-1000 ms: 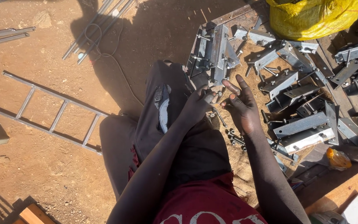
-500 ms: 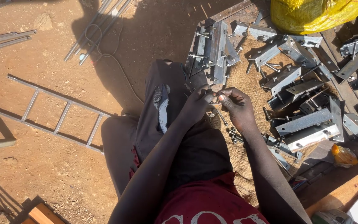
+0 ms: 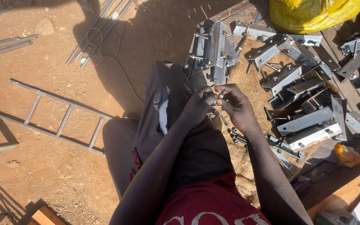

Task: Assembling metal brackets by joining components with bolts on a wooden workbench.

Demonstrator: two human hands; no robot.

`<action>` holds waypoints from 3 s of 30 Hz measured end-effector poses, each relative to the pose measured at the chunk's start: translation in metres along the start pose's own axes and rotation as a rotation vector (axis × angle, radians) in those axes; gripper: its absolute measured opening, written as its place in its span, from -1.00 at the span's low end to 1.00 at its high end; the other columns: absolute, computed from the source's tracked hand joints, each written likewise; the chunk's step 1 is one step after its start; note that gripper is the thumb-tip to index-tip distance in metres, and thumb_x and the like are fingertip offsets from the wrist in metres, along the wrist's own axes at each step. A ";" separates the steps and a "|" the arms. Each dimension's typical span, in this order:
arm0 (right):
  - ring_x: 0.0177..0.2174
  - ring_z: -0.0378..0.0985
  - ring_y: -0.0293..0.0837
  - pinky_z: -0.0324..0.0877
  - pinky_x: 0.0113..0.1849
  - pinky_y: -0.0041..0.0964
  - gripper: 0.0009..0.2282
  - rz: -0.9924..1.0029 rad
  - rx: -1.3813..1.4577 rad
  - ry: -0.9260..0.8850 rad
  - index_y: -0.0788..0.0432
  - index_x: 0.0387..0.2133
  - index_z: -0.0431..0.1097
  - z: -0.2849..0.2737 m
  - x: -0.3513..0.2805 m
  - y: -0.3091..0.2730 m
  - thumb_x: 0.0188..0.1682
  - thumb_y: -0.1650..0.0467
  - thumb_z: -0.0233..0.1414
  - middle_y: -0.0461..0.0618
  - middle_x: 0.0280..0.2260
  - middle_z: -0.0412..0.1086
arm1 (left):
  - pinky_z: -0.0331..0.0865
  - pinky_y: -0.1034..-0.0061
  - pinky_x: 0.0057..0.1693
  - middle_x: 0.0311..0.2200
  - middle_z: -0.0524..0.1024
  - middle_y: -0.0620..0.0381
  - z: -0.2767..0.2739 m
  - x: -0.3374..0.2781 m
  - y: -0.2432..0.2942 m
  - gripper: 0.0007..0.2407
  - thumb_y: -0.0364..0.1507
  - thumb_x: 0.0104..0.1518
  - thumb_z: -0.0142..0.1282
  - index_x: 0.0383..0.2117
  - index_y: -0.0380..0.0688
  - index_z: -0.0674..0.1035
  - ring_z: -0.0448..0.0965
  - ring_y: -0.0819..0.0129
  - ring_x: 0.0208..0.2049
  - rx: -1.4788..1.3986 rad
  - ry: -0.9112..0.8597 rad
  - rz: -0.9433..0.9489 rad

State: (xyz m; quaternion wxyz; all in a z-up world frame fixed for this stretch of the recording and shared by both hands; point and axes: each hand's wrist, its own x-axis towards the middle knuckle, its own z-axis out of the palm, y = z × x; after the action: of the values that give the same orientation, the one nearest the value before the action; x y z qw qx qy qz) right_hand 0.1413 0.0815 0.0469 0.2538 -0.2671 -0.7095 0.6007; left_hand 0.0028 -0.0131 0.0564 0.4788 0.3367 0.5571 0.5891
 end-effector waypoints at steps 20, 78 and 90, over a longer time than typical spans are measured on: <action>-0.29 0.47 -0.15 0.41 -0.26 -0.23 -0.83 -0.020 -0.014 0.051 0.29 -0.14 0.41 0.006 -0.001 0.014 0.13 0.41 0.10 0.09 -0.38 0.37 | 0.23 0.11 0.13 -0.14 0.40 -0.22 0.003 0.006 -0.025 -0.73 -0.33 0.21 0.02 -0.07 -0.23 0.48 0.34 -0.03 0.00 -0.007 0.033 -0.029; -0.42 0.45 -0.42 0.34 -0.47 -0.65 -0.80 0.581 0.500 0.695 0.22 -0.02 0.19 -0.186 0.149 0.243 0.19 0.38 -0.02 -0.22 -0.38 0.26 | 0.36 0.21 0.09 -0.07 0.57 0.04 -0.038 0.049 -0.084 -0.74 -0.14 0.35 -0.07 -0.06 0.04 0.53 0.58 0.12 -0.03 -0.848 0.146 -0.060; -0.48 0.47 -0.37 0.30 -0.43 -0.64 -0.92 0.272 0.770 0.213 0.23 -0.26 0.48 -0.039 0.010 -0.020 0.07 0.45 0.09 0.03 -0.41 0.50 | 0.36 0.21 0.13 -0.07 0.56 -0.13 -0.026 0.045 -0.064 -0.69 -0.20 0.31 0.05 -0.01 -0.16 0.52 0.56 0.08 0.00 -0.725 0.063 -0.076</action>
State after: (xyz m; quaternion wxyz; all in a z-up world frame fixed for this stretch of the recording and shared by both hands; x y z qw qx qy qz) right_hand 0.1592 0.1136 0.0728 0.3254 -0.3043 -0.3613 0.8192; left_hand -0.0233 0.0157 -0.0164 0.5711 0.1055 0.3387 0.7403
